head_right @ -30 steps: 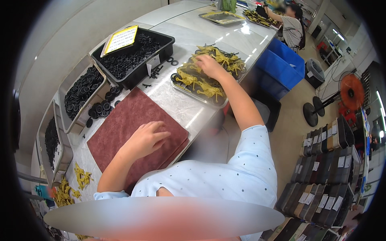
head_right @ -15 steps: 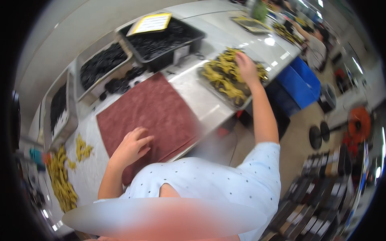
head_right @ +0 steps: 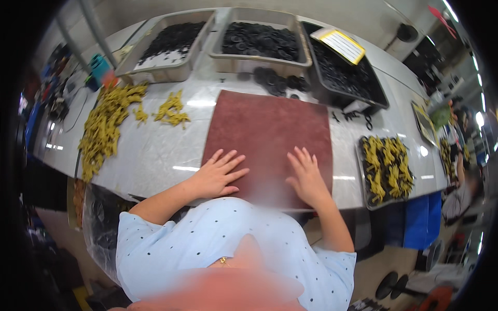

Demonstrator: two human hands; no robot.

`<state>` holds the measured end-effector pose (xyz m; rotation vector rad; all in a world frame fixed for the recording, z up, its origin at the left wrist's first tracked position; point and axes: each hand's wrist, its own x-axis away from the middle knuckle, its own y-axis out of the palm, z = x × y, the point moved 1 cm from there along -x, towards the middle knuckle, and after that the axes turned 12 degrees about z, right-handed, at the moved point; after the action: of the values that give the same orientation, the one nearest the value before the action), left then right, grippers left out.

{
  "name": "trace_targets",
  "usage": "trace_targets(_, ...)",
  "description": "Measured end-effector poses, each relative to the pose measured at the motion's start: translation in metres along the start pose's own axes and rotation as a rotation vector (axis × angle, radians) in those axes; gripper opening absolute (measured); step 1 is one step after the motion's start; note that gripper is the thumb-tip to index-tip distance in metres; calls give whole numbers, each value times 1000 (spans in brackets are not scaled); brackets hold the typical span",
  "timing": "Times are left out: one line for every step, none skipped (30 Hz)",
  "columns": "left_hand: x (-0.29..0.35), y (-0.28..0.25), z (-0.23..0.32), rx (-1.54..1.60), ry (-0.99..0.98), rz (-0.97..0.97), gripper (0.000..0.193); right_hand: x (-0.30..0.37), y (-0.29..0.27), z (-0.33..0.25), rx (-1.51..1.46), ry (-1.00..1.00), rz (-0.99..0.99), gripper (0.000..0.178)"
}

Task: The person attaches wheels to toy motorcycle frames and places them onto a tray. The person then arranges motorcycle frame pieces onto a mat and attaches handlebar pieces to them by hand.

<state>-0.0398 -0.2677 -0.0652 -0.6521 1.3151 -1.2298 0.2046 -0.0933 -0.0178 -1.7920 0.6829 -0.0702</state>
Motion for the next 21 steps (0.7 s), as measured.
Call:
trace_targets(4,-1,-1,-5,5,-8,57,1,11,-8,13,-15,-43,61)
trace_targets(8,-3,-2,-18,-19,-6,57,3,24,-13,27,-28,-86,61)
trace_targets(12,-5,-2,-7,-5,-10,57,7,35,-16,28,-22,-121,59)
trace_targets(16,-7,-2,5,11,-15,57,8,38,-21,19,-39,-127,59)
trace_targets(21,-8,-4,-1,30,12,58,7,40,-25,93,-51,-122,57)
trace_targets(25,-10,-10,-10,16,10,58,7,41,-27,168,-64,-114,55)
trace_targets(28,-12,-20,109,18,6,58,7,43,-23,136,-66,-57,50)
trace_targets(30,-15,-30,229,21,3,57,8,45,-22,127,-76,-58,50)
trace_targets(29,-22,-46,201,3,151,58,9,45,-21,91,-53,-23,49)
trace_targets(26,-37,-62,77,-31,239,59,9,46,-20,55,-26,12,47)
trace_targets(28,-45,-81,-74,-89,294,63,8,45,-22,55,-9,43,45)
trace_targets(32,-53,-105,-159,-218,329,67,7,45,-24,51,-14,45,45)
trace_targets(36,-60,-126,-246,-348,363,70,6,45,-24,44,-5,51,45)
trace_targets(38,-65,-140,-253,-354,361,70,5,46,-24,37,3,56,44)
trace_targets(40,-70,-154,-339,-511,311,72,5,47,-24,35,2,70,44)
trace_targets(41,-73,-167,-421,-665,260,74,4,47,-25,32,-4,71,44)
trace_targets(39,-71,-179,-427,-670,262,74,5,46,-25,22,20,71,43)
trace_targets(36,-64,-191,-344,-730,175,75,5,46,-25,10,41,70,42)
trace_targets(34,-58,-197,-259,-787,89,75,5,45,-26,12,48,75,41)
trace_targets(34,-53,-199,-264,-798,93,75,5,44,-28,8,36,73,41)
trace_targets(30,-48,-199,-269,-699,95,75,5,45,-28,17,41,71,41)
